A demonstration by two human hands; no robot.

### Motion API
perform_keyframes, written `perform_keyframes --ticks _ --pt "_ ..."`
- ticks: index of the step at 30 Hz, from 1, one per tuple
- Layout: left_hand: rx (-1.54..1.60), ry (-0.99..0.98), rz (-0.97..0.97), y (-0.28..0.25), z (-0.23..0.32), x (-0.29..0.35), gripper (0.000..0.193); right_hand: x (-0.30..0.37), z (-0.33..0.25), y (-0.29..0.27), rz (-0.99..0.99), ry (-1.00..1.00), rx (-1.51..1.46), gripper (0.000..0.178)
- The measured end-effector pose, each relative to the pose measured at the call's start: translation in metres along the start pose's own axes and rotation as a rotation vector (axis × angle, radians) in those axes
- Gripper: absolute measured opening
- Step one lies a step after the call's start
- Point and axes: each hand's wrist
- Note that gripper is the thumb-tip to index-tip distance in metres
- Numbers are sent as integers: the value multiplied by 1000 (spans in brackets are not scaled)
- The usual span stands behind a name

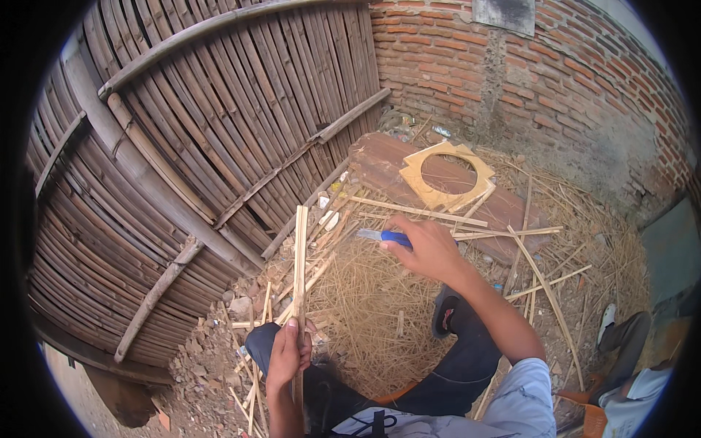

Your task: The person sits on the ground and uses a blue utility knife to shave thin strips from a long bamboo stick. They repeatedly scrape the blade along the stick's length to remove the outer layer, creating a pile of shavings on the ground.

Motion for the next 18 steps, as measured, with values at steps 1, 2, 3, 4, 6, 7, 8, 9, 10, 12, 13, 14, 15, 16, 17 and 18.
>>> perform_keyframes --ticks 1,2,3,4,6,7,8,9,10,12,13,14,15,16,17,18 --pt "-18 -1 29 -5 -1 0 57 -3 21 10 -123 -6 65 36" --pt "-15 8 45 -7 -1 0 56 -5 56 24 -244 -7 131 39" --pt "-14 16 64 -10 -2 2 56 -7 88 38 -366 -10 194 42" --pt "-11 28 80 -13 -3 3 55 -6 115 46 -515 44 277 45" --pt "25 31 55 -21 -10 4 54 -4 164 62 -701 106 356 48" --pt "42 38 53 -21 -13 4 53 -2 187 69 -741 116 353 49" --pt "59 41 61 -23 -15 7 53 -2 188 72 -787 118 347 50" --pt "63 40 62 -25 -17 10 53 -2 190 74 -752 140 277 52" --pt "67 39 60 -26 -18 13 52 -3 192 76 -726 136 223 52" --pt "68 39 59 -25 -18 17 52 -7 185 73 -676 131 116 52" --pt "63 41 58 -23 -17 17 52 -7 181 71 -647 128 101 51" --pt "59 46 57 -22 -13 17 52 -7 178 68 -617 125 87 50" --pt "61 37 49 -19 -9 17 52 -7 174 65 -586 121 73 50" --pt "63 29 40 -14 -5 17 52 -7 171 61 -553 103 71 49" --pt "66 22 36 -10 -1 18 51 -8 167 56 -521 79 68 49" --pt "66 29 19 -7 2 16 51 -9 161 53 -490 56 66 48"
Point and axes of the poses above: each hand's wrist, its own x-axis away from the middle knuckle, its own y-axis out of the palm, z = x × y, and after that the axes turned 1 degree about -x, right-handed
